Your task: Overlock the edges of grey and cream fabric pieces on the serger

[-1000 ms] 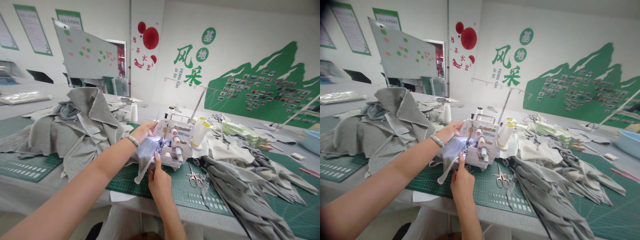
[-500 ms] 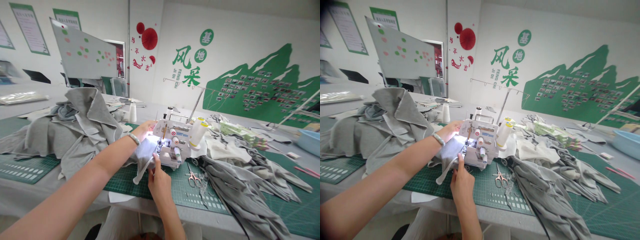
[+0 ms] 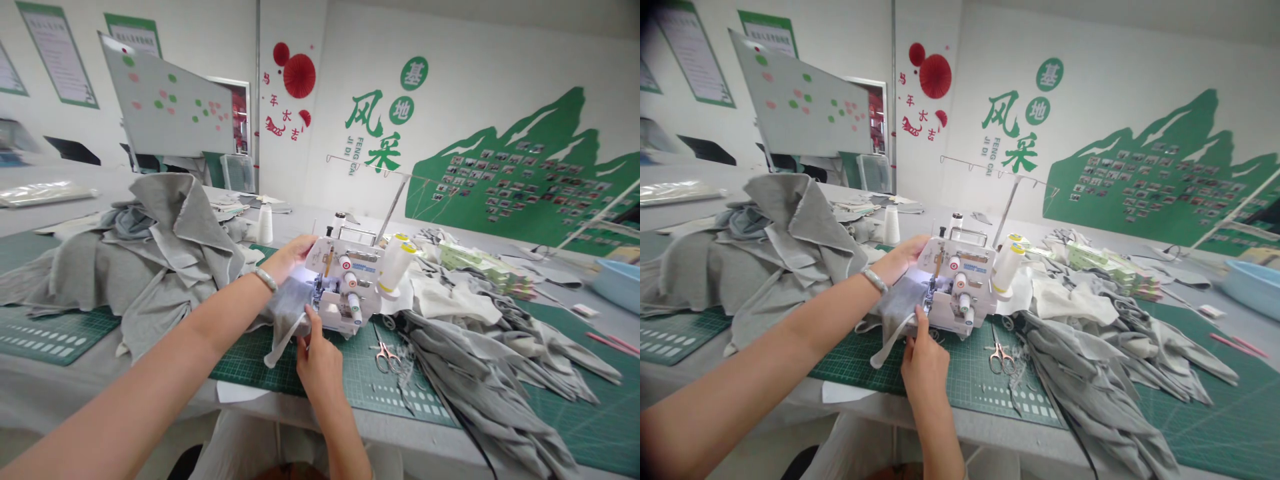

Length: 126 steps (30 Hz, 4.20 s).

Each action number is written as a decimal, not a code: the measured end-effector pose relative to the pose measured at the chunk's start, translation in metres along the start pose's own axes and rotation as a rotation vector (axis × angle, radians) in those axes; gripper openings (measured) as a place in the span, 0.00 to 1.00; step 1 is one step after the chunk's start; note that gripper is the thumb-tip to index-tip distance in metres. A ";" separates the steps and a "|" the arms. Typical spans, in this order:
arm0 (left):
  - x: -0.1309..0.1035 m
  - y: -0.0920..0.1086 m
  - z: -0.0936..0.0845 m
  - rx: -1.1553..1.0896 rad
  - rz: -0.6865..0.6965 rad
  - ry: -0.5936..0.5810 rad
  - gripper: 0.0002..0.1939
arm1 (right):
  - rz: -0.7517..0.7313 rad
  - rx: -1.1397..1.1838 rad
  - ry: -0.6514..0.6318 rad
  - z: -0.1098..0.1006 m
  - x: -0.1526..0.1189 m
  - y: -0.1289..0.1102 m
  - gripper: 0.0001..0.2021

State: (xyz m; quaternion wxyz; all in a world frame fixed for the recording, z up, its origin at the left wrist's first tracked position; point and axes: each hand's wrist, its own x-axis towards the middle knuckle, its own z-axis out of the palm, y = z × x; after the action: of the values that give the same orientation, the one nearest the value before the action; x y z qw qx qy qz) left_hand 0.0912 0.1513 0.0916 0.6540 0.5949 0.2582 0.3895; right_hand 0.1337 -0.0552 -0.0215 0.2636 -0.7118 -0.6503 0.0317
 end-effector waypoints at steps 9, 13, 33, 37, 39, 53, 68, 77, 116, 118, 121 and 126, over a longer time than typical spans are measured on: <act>-0.066 -0.020 -0.019 0.257 0.197 0.374 0.04 | -0.026 0.097 0.018 0.004 -0.002 0.000 0.28; -0.107 -0.033 -0.016 0.595 0.241 0.194 0.07 | -0.039 0.187 0.056 0.008 -0.005 -0.001 0.25; -0.147 -0.035 -0.011 1.608 0.566 -0.254 0.18 | -0.001 0.244 0.082 -0.004 -0.014 0.004 0.22; -0.152 -0.035 -0.006 1.633 0.577 -0.235 0.19 | -0.010 0.248 0.085 -0.003 -0.014 0.005 0.22; -0.154 -0.035 -0.005 1.629 0.572 -0.230 0.19 | -0.018 0.253 0.083 -0.004 -0.015 0.005 0.22; -0.154 -0.034 -0.010 1.631 0.511 -0.239 0.18 | -0.072 0.441 0.062 -0.007 -0.013 0.007 0.17; -0.159 -0.035 -0.010 1.593 0.503 -0.227 0.20 | -0.033 0.685 0.187 -0.003 -0.021 -0.001 0.10; -0.160 -0.033 -0.009 1.609 0.492 -0.246 0.20 | 0.048 0.746 0.195 0.001 -0.019 0.000 0.06; -0.163 -0.047 -0.017 1.590 0.572 -0.251 0.15 | 0.118 0.698 0.108 -0.003 0.008 0.000 0.21; -0.162 -0.048 -0.018 1.581 0.574 -0.251 0.16 | 0.118 0.743 0.098 -0.002 0.009 0.002 0.20; -0.163 -0.049 -0.020 1.530 0.582 -0.270 0.18 | 0.123 0.813 0.084 -0.002 0.012 0.007 0.19; -0.167 -0.048 -0.026 1.278 0.601 -0.236 0.21 | 0.121 0.876 0.059 -0.003 0.016 0.013 0.20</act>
State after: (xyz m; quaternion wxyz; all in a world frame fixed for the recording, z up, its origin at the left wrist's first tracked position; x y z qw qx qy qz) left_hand -0.0146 0.0304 0.0198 0.0656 0.9452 0.1884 0.2585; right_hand 0.1495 -0.0416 -0.0198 0.5563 -0.5705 -0.5247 0.2995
